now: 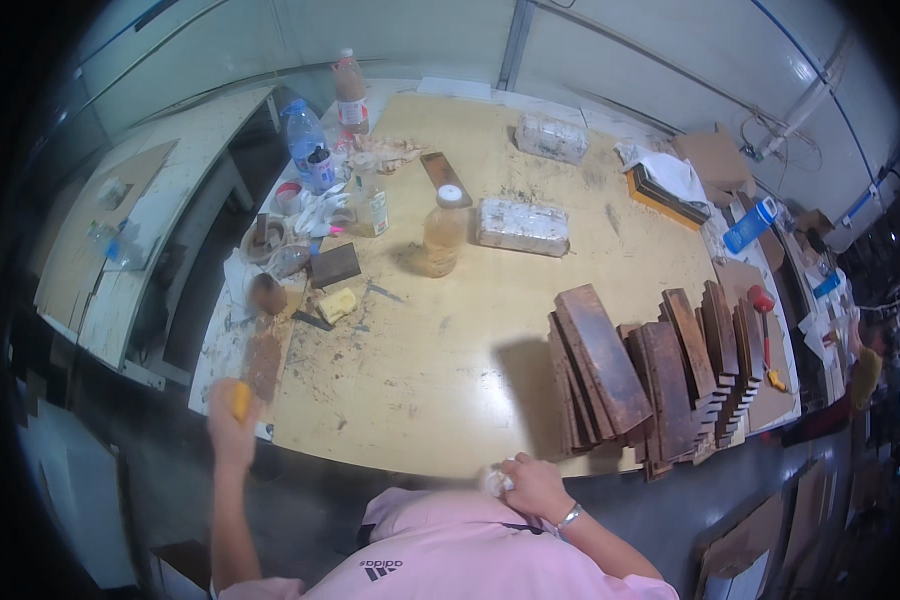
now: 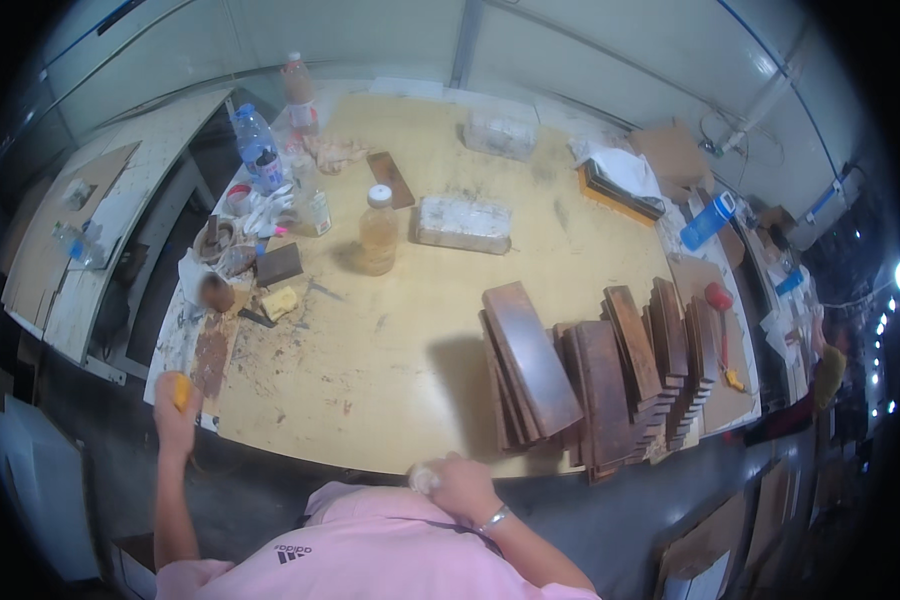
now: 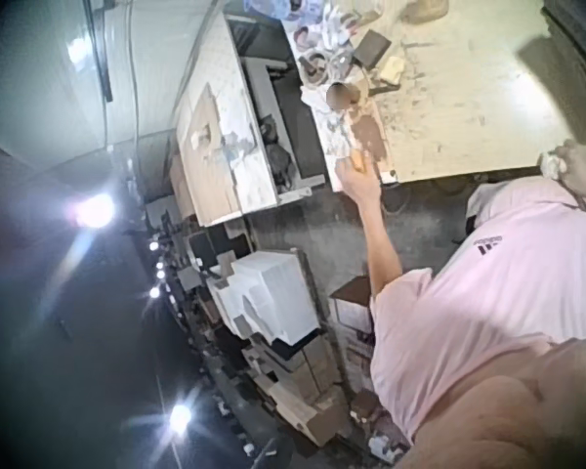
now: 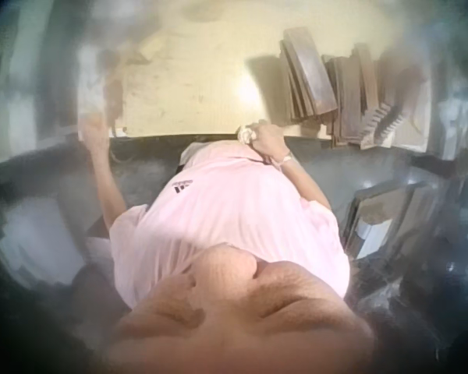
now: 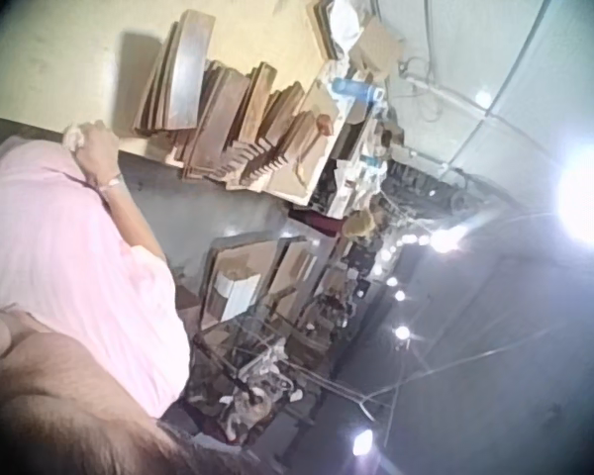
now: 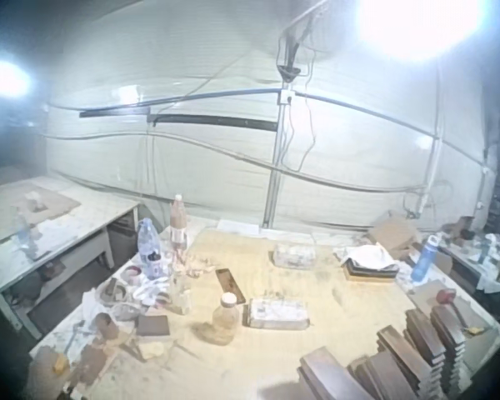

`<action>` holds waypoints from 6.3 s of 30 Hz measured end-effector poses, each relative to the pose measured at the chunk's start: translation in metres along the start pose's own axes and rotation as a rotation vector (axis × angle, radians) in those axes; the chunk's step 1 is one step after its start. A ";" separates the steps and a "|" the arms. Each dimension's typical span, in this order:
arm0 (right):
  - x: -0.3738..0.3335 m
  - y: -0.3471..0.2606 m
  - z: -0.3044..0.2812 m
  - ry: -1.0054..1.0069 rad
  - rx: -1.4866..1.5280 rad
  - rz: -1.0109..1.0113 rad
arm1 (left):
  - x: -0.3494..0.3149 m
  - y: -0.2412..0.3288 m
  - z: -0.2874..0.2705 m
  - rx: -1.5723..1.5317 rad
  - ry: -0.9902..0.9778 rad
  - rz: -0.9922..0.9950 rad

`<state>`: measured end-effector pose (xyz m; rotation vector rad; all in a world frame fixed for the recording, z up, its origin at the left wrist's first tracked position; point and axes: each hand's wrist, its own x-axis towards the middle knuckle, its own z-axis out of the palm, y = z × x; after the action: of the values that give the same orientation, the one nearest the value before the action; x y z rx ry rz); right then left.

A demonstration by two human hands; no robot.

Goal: The person wipes a wooden block with a sponge, then pours liquid from a bottle onto a cloth and wipes several more wooden blocks, stacking them together on a workbench.

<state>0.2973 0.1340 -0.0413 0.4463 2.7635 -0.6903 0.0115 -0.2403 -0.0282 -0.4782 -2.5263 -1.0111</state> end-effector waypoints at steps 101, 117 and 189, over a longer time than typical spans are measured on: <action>-0.073 0.068 0.054 -0.030 0.198 -0.185 | -0.051 0.220 0.187 0.192 -0.649 -0.143; -0.073 0.065 0.055 -0.006 0.207 -0.177 | -0.154 0.238 0.152 0.320 -0.911 0.118; 0.063 -0.103 -0.023 0.150 0.380 -0.130 | 0.167 -0.163 0.043 0.669 -0.529 -0.548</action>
<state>0.1996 0.0735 0.0005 0.4081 2.8185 -1.2724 -0.2155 -0.2928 -0.0751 0.1891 -3.3404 -0.1103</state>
